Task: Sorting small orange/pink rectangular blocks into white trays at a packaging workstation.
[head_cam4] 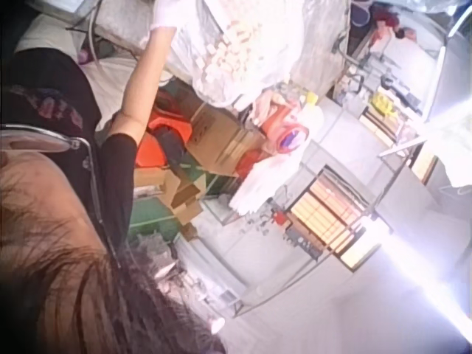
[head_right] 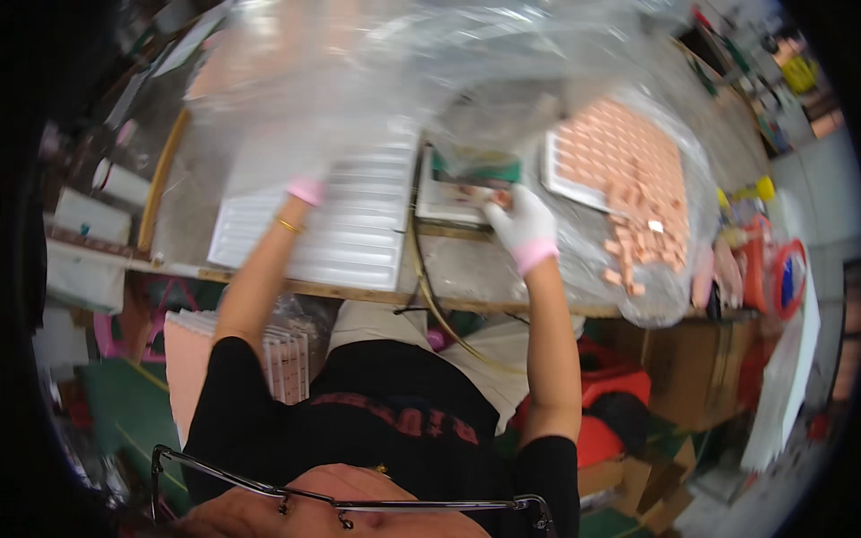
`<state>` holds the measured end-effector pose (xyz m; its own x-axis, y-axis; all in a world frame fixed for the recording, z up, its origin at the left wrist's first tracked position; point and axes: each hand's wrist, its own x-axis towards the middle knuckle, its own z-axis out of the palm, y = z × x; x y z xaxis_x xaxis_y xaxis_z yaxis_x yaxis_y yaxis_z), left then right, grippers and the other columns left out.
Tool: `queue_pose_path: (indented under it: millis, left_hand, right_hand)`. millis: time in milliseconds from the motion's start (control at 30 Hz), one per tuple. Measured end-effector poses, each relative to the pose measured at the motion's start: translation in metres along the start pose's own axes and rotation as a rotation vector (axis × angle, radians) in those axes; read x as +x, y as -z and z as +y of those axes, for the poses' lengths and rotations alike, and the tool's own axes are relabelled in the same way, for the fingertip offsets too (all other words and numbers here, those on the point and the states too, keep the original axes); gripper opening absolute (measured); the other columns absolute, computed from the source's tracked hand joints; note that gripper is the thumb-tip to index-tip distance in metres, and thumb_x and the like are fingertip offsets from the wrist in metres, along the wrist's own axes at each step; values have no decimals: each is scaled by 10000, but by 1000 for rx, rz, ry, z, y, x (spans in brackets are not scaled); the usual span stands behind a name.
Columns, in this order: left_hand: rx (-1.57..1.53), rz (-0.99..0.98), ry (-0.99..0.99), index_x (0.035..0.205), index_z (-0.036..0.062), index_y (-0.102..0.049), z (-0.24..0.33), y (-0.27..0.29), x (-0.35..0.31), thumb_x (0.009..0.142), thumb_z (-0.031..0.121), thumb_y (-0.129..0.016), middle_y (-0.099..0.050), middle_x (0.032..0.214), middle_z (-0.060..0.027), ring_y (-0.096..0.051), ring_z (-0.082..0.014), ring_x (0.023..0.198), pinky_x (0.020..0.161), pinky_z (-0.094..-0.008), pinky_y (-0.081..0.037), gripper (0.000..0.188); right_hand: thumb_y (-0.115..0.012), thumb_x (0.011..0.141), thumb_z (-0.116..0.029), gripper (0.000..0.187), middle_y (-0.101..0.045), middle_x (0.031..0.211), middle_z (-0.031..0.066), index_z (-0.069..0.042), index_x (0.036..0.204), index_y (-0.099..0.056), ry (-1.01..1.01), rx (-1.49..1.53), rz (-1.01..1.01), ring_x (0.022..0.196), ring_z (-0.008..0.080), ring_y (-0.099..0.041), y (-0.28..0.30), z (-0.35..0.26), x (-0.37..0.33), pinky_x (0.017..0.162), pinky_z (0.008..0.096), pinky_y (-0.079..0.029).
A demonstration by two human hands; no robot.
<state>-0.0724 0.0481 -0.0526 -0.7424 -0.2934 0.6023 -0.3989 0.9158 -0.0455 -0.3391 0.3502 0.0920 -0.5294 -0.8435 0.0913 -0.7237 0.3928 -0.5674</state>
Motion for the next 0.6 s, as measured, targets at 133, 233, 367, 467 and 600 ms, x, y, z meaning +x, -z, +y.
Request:
queue_pose_path:
  millis: [133,233,367,467,600]
  left_hand:
    - [281,-360,718,1036,80,-650,-123,34,11,842,203,-528,-632,1082,-175,-576,-343,1043,911,-418,-460,260]
    - [263,-400,583,1081,93,-631,-113,45,40,871,234,-502,-627,1092,-170,-585,-336,1029,885,-420,-478,284]
    - [199,-584,671,1132,104,-604,-121,66,29,901,366,-524,-616,1079,-206,-566,-412,1011,845,-490,-451,359]
    - [285,-458,407,1058,90,-607,-154,71,5,863,272,-603,-618,1036,-175,-557,-376,1008,861,-454,-449,267]
    - [39,-559,719,988,70,-602,-94,97,50,766,83,-692,-606,1009,-178,-560,-354,983,872,-397,-455,241]
  right_hand:
    - [-668,725,-463,463,-673,917,183,-68,966,-679,-140,-9,-236,862,353,-640,-11,-12,28,759,401,-500]
    - [-637,777,-454,385,-687,943,117,-120,961,-691,-32,20,-42,882,314,-644,-39,25,38,776,389,-516]
    - [-648,763,-459,439,-656,1002,155,-100,1015,-654,-159,-67,-188,957,313,-618,-9,-19,21,845,380,-491]
    - [-640,780,-379,402,-646,1016,151,-83,1052,-641,-111,56,-34,979,317,-605,15,2,11,873,383,-473]
    - [-618,791,-244,258,-646,1024,161,-106,996,-691,-438,-458,93,985,286,-622,78,97,3,872,405,-486]
